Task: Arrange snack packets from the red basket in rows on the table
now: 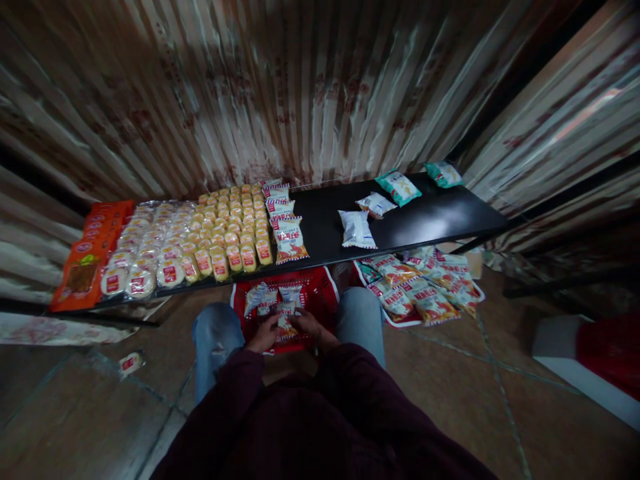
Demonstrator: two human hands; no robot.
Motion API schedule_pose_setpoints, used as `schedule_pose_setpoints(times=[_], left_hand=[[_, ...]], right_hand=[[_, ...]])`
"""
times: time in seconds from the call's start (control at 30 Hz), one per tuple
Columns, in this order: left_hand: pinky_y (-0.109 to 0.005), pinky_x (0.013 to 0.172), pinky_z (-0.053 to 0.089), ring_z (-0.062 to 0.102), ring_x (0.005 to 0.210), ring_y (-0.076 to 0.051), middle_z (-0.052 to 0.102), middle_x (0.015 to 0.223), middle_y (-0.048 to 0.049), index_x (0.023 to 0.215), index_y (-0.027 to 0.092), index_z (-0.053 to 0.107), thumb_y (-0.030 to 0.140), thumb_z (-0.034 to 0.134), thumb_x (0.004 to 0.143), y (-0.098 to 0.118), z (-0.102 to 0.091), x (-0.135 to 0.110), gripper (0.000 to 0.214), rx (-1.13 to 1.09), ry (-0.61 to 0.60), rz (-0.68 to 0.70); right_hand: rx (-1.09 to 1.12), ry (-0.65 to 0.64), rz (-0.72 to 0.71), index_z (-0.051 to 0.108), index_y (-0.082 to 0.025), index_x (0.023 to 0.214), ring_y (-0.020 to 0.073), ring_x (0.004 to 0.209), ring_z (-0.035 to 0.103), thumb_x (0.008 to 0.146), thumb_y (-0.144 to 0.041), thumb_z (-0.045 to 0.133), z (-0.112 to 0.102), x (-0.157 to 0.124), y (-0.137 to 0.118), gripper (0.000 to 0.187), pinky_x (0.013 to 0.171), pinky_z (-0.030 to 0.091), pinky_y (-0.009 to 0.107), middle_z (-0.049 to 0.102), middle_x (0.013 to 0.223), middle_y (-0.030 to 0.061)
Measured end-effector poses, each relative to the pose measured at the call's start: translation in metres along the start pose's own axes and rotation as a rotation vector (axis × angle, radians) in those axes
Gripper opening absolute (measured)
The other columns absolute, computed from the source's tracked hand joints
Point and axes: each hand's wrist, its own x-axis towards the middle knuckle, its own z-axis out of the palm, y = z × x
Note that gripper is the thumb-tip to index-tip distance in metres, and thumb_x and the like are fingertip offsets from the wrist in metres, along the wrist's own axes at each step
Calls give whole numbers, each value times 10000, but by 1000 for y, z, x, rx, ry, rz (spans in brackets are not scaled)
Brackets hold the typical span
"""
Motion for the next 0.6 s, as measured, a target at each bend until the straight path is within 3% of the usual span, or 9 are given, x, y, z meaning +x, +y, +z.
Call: schedule_pose_setpoints(times=[0.1,0.33,0.43,0.6], left_hand=[[-280,779,546,641,1012,-181,564,1334,-84,1307,199,532,80,532,776,5,-2,-1,545,-148,13,24],[-317,895,515,573,1165,-223,546,1357,-104,1312,180,527,175,565,799,5,-7,-1,514,-153,62,185],[-304,921,501,584,1137,-195,588,1310,-77,1305,176,532,175,537,814,5,-5,-6,490,-51,64,261],[-299,958,478,593,1097,-170,622,1258,-38,1236,209,594,186,529,826,18,1,-20,416,98,136,310]], right_hand=[[60,69,44,592,-155,1079,181,713,656,685,-273,706,-4,-1,-2,426,712,520,303,675,731,16],[226,192,36,604,-154,1126,216,900,672,658,-336,721,-8,-10,-23,516,799,528,309,713,966,63],[278,151,30,603,-143,1133,216,915,674,675,-341,717,-5,-13,-26,512,814,529,310,711,995,72],[388,75,43,458,-174,1319,194,847,694,738,-351,679,0,-17,-24,646,768,545,319,712,986,56]])
